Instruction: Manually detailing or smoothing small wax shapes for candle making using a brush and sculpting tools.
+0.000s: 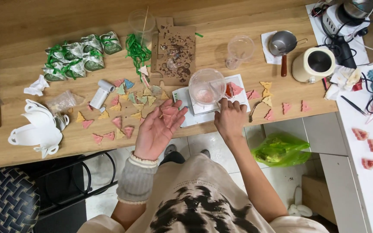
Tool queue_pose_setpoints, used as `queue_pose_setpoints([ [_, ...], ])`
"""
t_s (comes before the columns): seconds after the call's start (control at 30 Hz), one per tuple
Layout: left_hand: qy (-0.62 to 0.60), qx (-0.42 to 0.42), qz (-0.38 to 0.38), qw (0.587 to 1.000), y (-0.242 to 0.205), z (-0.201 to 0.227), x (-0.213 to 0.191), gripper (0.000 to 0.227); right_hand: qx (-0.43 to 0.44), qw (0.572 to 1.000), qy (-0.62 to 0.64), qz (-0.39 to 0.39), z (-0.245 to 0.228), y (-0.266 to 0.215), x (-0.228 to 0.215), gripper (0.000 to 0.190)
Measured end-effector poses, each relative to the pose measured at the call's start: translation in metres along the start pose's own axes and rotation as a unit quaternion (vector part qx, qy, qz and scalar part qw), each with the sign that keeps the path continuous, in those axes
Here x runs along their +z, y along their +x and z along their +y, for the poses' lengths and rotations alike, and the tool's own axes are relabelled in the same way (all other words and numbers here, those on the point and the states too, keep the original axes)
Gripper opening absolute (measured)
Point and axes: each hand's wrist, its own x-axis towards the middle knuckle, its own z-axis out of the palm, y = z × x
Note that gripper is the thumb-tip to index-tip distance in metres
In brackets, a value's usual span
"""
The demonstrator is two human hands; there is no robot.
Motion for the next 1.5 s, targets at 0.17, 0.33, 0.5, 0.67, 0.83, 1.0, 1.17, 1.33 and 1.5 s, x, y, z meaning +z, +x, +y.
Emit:
queue_pose_setpoints([
  [0.17,0.158,0.038,-0.065,0.985,-0.016,0.003,0.030,0.059,0.003,0.999,-0.006,-0.032,0.005,-0.003,0.020,0.027],
  [0.33,0.192,0.034,-0.098,0.976,-0.008,0.012,0.045,0.063,0.049,0.997,0.015,-0.062,0.009,-0.006,-0.006,0.033],
  [0.5,0.018,-0.044,-0.132,0.990,0.020,0.017,0.054,0.054,0.178,0.925,0.224,-0.251,0.034,-0.035,-0.076,0.049],
  [0.67,0.077,-0.085,-0.158,0.981,0.053,0.018,0.070,0.058,0.244,0.821,0.428,-0.288,0.097,-0.092,-0.120,0.042],
  [0.83,0.172,-0.114,-0.222,0.953,0.076,0.012,0.079,0.078,0.271,0.778,0.562,-0.066,0.101,-0.117,-0.136,0.046],
  [1.0,0.250,-0.132,-0.253,0.925,0.079,0.001,0.093,0.089,0.072,0.622,0.753,0.200,-0.009,-0.031,-0.173,0.007],
  [1.17,0.292,-0.125,-0.250,0.915,0.079,-0.006,0.099,0.081,0.086,0.747,0.615,0.239,-0.054,0.006,-0.162,0.007],
  [1.33,0.324,-0.103,-0.255,0.905,0.069,-0.007,0.095,0.077,0.142,0.763,0.587,0.231,-0.075,0.005,-0.156,0.008],
  [1.5,0.358,-0.065,-0.280,0.889,0.066,0.001,0.098,0.069,0.102,0.798,0.544,0.239,-0.089,0.011,-0.158,0.009],
])
